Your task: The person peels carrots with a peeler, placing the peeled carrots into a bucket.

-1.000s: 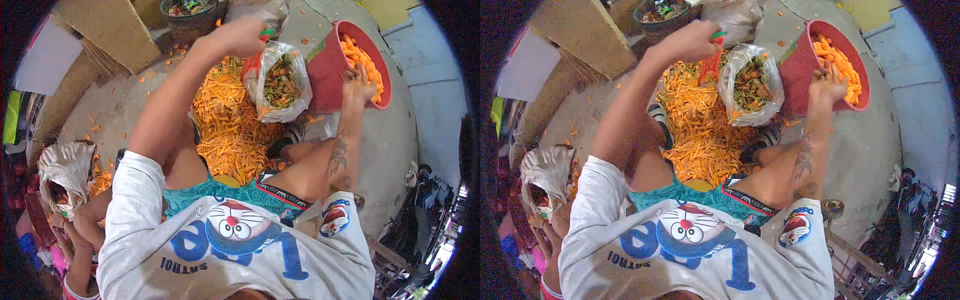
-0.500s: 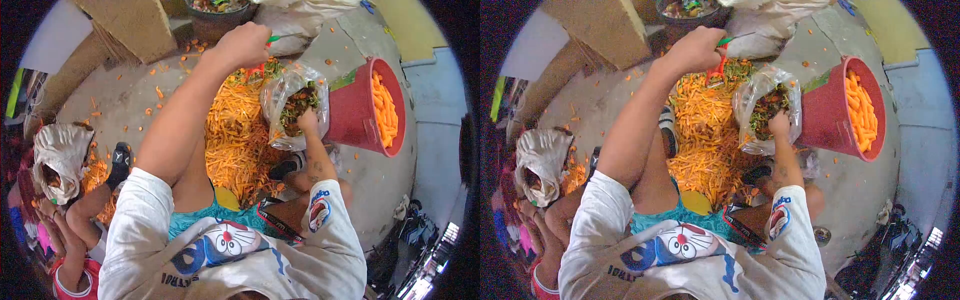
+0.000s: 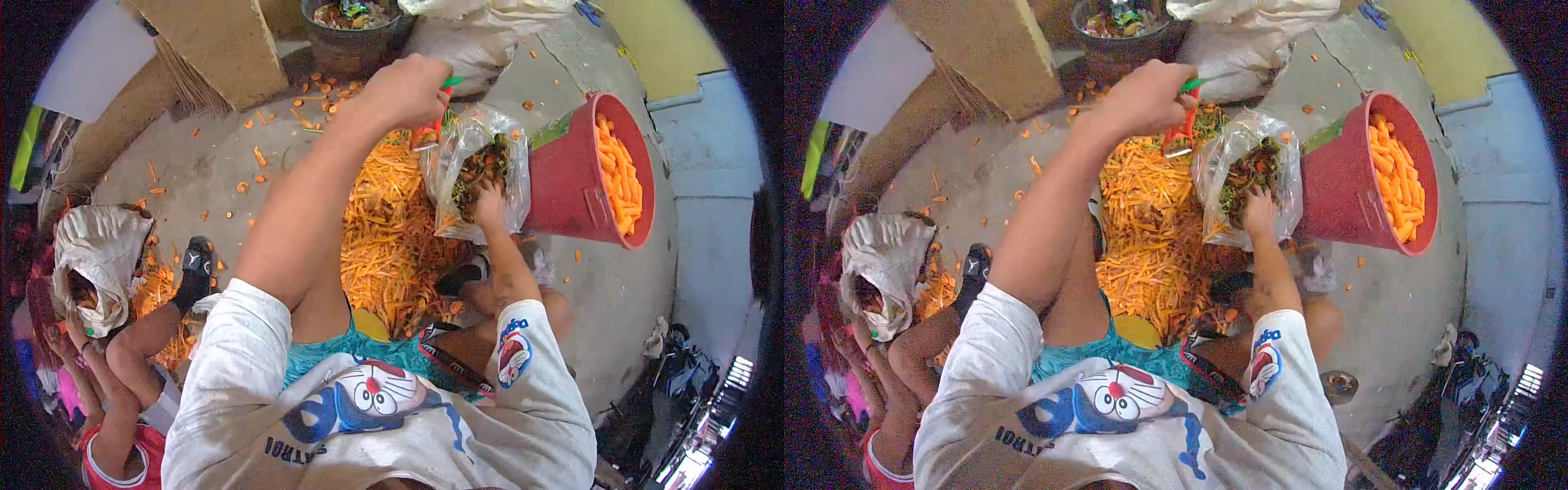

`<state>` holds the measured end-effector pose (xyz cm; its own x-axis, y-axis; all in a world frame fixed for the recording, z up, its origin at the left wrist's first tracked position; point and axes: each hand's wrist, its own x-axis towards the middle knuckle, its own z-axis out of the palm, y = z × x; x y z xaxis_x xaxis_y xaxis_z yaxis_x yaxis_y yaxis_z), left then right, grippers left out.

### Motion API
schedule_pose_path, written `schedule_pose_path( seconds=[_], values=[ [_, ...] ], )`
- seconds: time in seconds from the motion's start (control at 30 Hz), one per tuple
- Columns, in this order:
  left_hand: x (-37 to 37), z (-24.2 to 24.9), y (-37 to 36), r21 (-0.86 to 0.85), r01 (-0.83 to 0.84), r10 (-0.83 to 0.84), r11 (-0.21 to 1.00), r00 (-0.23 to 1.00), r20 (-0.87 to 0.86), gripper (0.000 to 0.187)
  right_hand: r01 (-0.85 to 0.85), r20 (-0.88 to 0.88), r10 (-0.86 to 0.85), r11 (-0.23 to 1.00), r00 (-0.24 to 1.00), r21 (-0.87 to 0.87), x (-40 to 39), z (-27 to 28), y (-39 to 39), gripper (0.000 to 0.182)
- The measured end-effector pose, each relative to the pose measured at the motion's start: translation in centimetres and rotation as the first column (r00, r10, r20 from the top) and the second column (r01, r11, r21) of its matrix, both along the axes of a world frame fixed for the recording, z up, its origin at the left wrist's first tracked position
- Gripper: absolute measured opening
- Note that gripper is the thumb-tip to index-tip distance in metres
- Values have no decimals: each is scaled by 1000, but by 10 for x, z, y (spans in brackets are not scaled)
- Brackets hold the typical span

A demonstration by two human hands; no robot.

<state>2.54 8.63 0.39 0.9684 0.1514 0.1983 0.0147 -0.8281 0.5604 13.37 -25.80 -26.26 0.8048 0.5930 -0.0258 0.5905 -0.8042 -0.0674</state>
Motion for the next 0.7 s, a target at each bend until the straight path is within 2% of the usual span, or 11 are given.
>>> schedule_pose_path(
  seconds=[0.07,0.13,0.17,0.3,0.47,0.53,0.57,0.6,0.63,0.67,0.7],
  values=[
    [-1,-1,-1,-45,47,-46,998,999,14,21,-120,4,120,990,993,-78,15,-5,-7,53],
    [-2,4,-3,-20,30,-30,999,999,-27,21,-263,163,282,956,945,-129,23,-6,-11,66],
    [0,3,-5,-7,32,-32,999,999,-27,21,-199,92,229,946,969,-254,26,-9,-11,73],
    [2,6,-5,-4,58,-58,998,996,-72,22,-52,46,64,971,997,-235,31,-15,0,69],
    [6,-3,5,-20,69,-71,997,996,-62,23,-66,16,72,967,997,-247,20,-24,-4,56],
    [3,-1,5,18,49,-48,999,998,-50,23,-56,-34,50,983,998,-175,1,-33,-8,50],
    [1,0,5,17,48,-48,999,998,-47,23,-35,37,36,999,999,-24,-9,-47,-9,47],
    [0,0,4,21,55,-55,998,998,-16,22,-34,39,35,999,999,-25,-18,-46,-5,47],
    [-2,0,3,24,63,-63,998,998,16,22,120,32,-131,963,991,242,-34,-44,7,42],
    [-3,1,1,24,64,-65,998,998,19,22,258,-18,-285,834,958,488,-48,-42,21,37],
    [-5,2,-1,13,60,-60,998,998,-3,22,416,-164,-402,691,901,591,-57,-33,37,32]
  ],
)
